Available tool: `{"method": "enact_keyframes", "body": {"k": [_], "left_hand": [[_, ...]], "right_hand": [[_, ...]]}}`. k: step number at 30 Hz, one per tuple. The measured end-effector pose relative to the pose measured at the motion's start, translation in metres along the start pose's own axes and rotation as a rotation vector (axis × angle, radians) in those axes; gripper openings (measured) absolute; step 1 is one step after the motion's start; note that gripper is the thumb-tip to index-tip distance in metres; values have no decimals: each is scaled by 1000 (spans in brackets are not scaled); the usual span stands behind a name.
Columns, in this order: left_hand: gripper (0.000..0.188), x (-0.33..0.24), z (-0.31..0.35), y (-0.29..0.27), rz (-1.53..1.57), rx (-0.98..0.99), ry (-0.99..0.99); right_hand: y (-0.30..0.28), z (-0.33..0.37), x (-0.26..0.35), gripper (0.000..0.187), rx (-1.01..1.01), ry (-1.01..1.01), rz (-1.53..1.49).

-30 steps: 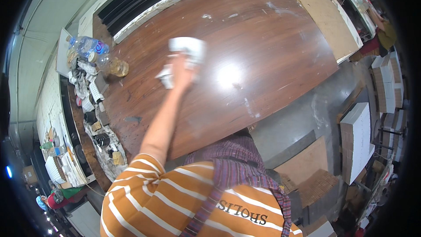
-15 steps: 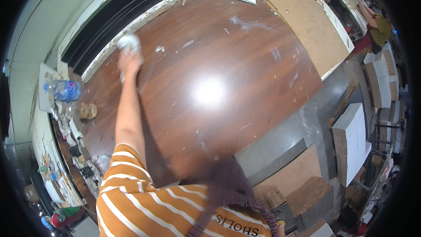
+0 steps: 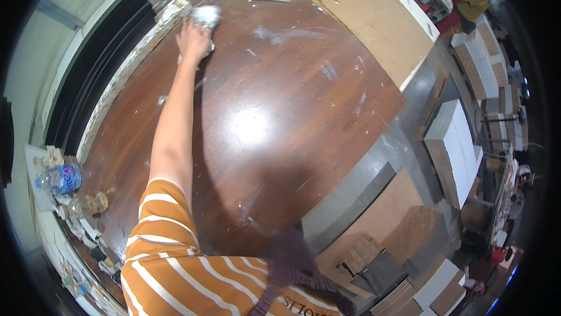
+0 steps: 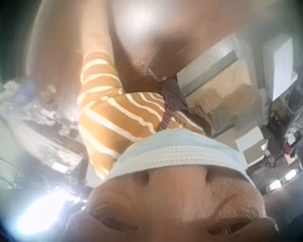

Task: The person wipes a black plank with a cloth and sponge, then stacks multiple black planks on a wooden table. The person repeatedly picks up planks from the floor and places them in a neat stack on the table.

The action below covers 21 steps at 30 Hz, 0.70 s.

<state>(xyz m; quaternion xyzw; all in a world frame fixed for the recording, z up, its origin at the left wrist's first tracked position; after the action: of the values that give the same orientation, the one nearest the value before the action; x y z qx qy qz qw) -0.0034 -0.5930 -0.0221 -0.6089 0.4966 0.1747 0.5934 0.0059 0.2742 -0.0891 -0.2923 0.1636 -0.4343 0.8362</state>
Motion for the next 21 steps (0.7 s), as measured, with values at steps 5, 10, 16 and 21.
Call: {"method": "enact_keyframes", "body": {"k": [5, 10, 16, 21], "left_hand": [[30, -120, 76, 180, -21, 389, 244], [26, -252, 388, 260, 127, 969, 990], [15, -210, 368, 116, 846, 821, 446], [33, -125, 236, 31, 110, 327, 274]], "right_hand": [[10, 12, -4, 11, 66, 26, -74], [9, 17, 15, 12, 74, -7, -82], [31, 3, 24, 13, 81, -166, 63], [42, -14, 14, 13, -271, -463, 12]]}}
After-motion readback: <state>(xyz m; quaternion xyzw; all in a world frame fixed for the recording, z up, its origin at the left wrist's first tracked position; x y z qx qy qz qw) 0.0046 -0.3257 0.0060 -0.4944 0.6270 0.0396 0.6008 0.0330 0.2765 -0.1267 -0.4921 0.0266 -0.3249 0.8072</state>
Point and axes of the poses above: each hand's wrist, its own z-axis away from the middle knuckle, its own y-axis out of the palm, x = y × z, the point moved 8 cm from there along -z, towards the middle knuckle, and after that the axes turned 7 degrees about z, right-handed, at the moved point
